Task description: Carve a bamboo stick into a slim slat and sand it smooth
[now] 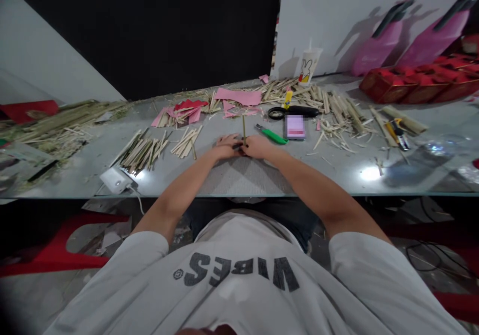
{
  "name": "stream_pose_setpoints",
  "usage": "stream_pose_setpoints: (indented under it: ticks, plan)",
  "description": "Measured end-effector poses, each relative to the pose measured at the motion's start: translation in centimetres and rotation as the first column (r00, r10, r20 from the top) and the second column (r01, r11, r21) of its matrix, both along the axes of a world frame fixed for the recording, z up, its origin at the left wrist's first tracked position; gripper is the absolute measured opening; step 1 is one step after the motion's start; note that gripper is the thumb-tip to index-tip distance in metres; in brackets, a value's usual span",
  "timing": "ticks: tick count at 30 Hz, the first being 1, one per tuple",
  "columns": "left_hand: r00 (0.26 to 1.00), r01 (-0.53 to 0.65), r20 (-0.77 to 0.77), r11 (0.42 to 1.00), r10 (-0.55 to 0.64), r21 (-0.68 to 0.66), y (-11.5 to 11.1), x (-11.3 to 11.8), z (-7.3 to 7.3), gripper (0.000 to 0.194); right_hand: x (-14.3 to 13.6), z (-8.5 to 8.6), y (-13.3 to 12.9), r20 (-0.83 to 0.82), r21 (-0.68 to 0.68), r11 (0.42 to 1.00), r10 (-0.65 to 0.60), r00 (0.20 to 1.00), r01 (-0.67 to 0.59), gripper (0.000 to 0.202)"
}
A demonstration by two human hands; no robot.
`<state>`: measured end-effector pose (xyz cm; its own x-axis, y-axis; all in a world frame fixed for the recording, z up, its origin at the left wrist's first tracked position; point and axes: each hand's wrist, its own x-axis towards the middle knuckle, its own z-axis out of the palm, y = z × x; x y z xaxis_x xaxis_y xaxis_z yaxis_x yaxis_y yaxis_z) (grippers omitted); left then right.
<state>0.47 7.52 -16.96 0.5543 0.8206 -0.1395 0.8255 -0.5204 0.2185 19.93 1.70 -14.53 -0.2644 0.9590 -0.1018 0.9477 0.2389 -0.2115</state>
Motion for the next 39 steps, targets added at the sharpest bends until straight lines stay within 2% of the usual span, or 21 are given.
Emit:
stream_pose_setpoints:
  ticks: [6, 12, 17, 23, 28, 34, 39]
  plan:
    - [1.000, 0.006, 0.006, 1.000, -0.006, 0.017, -0.2, 0.1, -0.1, 0.079, 0.2, -0.3, 0.5, 0.027, 0.075, 0.988, -0.136, 0.990, 0.134, 0.058]
    - [1.000, 0.015, -0.002, 1.000, -0.015, -0.002, 0.0, 0.0, 0.0, 0.076, 0.0, -0.6, 0.4, 0.032, 0.050, 0.995, -0.086, 0.996, 0.084, 0.048]
    - [1.000, 0.020, 0.004, 1.000, -0.020, 0.003, -0.1, -0.1, 0.1, 0.083, 0.2, -0.1, 1.0, 0.050, 0.096, 0.979, -0.183, 0.982, 0.178, 0.056]
    - [1.000, 0.013, -0.006, 1.000, -0.013, -0.017, -0.3, 0.0, 0.3, 0.078, -0.4, -0.5, 0.2, 0.035, 0.047, 0.996, -0.075, 0.997, 0.073, 0.048]
    - [1.000, 0.013, 0.008, 1.000, -0.013, -0.006, -0.1, 0.1, 0.4, 0.083, -0.4, -0.4, 0.4, 0.054, 0.092, 0.986, -0.144, 0.988, 0.139, 0.059]
    - [1.000, 0.009, 0.004, 1.000, -0.009, -0.002, 0.2, 0.0, -0.1, 0.078, -0.4, 0.0, -0.1, 0.045, 0.045, 0.999, -0.031, 0.998, 0.029, 0.044]
    - [1.000, 0.003, 0.017, 1.000, -0.003, 0.014, 0.4, 0.1, -0.4, 0.081, -0.3, -0.4, 0.6, 0.051, 0.094, 0.987, -0.136, 0.989, 0.131, 0.052]
